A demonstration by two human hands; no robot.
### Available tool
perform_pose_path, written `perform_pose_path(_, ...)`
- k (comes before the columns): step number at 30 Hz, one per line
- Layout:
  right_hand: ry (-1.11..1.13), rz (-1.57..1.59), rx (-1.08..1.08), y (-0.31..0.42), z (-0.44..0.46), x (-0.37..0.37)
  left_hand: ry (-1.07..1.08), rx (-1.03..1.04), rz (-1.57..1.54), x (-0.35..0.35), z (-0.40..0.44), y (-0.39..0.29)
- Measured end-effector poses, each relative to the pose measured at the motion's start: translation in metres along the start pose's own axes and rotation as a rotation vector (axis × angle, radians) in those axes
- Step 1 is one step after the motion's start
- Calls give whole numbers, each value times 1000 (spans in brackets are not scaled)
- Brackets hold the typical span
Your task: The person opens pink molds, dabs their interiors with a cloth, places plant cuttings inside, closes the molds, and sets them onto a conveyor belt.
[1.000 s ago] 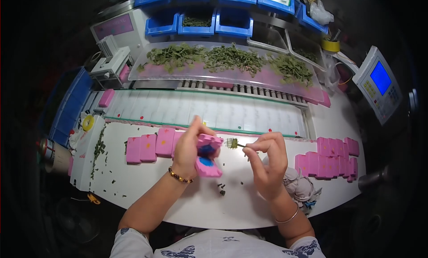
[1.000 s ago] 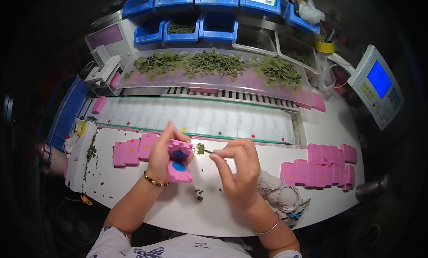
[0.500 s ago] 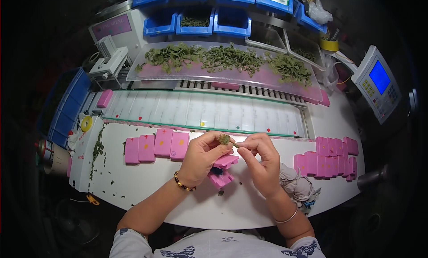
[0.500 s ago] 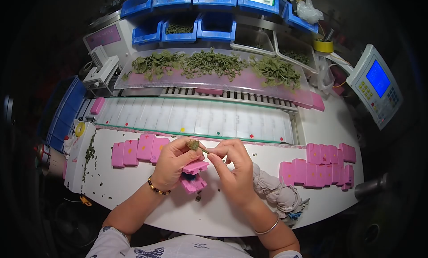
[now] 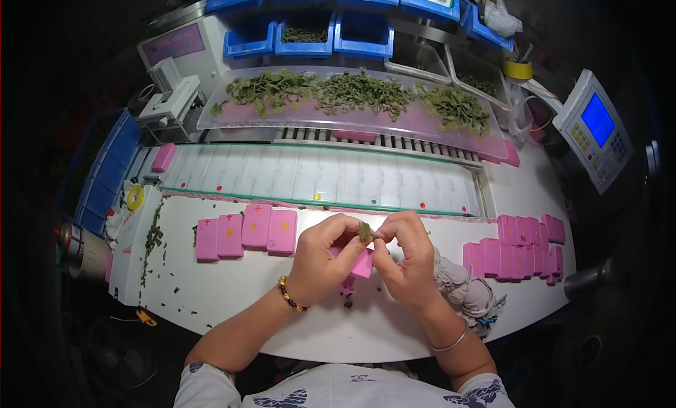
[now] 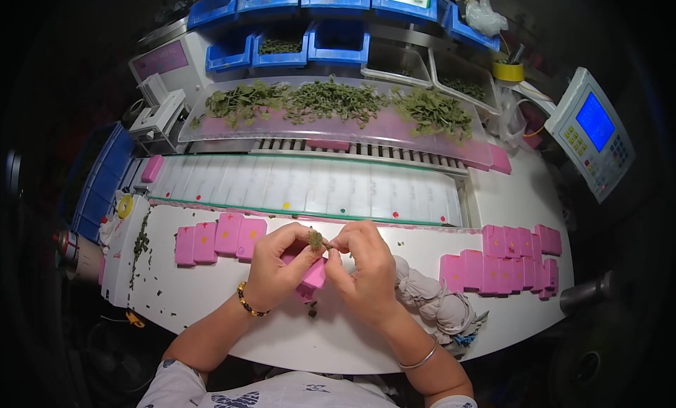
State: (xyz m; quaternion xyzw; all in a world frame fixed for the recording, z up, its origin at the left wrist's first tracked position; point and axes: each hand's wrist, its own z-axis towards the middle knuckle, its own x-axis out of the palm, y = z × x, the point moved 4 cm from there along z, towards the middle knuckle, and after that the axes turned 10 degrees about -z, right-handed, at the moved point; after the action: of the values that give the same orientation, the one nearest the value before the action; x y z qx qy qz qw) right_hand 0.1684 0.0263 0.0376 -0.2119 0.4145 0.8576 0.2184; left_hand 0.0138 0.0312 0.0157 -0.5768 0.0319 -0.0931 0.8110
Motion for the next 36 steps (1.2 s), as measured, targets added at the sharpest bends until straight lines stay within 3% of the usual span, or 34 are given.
perform_pose_path(3, 29, 58, 46, 0, 1, 1, 5, 66, 29, 2, 0, -3)
perform_pose_path(10, 259, 797, 583, -26, -15, 19, 79, 82, -77, 6, 0, -6)
perform_pose_path(13, 351, 981, 759, -35, -18, 22, 161, -31, -149, 9, 1, -8)
perform_pose_path(15, 363, 999, 821, -31, -17, 19, 84, -194, -291, 4, 1, 4)
perform_pose_path(18, 387, 873, 632, -28, -9, 10, -3, -308, -465, -2, 4, 9)
perform_pose_path(21, 343, 756, 643, -28, -8, 6, -28, -370, -572, -9, 3, 11)
perform_pose_path(24, 277, 364, 448, -22, -6, 0, -74, -357, -584, -9, 4, 10)
perform_pose_path(27, 85, 207, 222, -9, 5, -6, -70, -360, -568, -8, 3, 10)
perform_pose_path(33, 53, 108, 88, 2, 6, -7, -5, -350, -412, -7, 2, 12)
perform_pose_path(36, 59, -106, -17, 4, 18, -21, -83, -387, -390, -4, 0, 10)
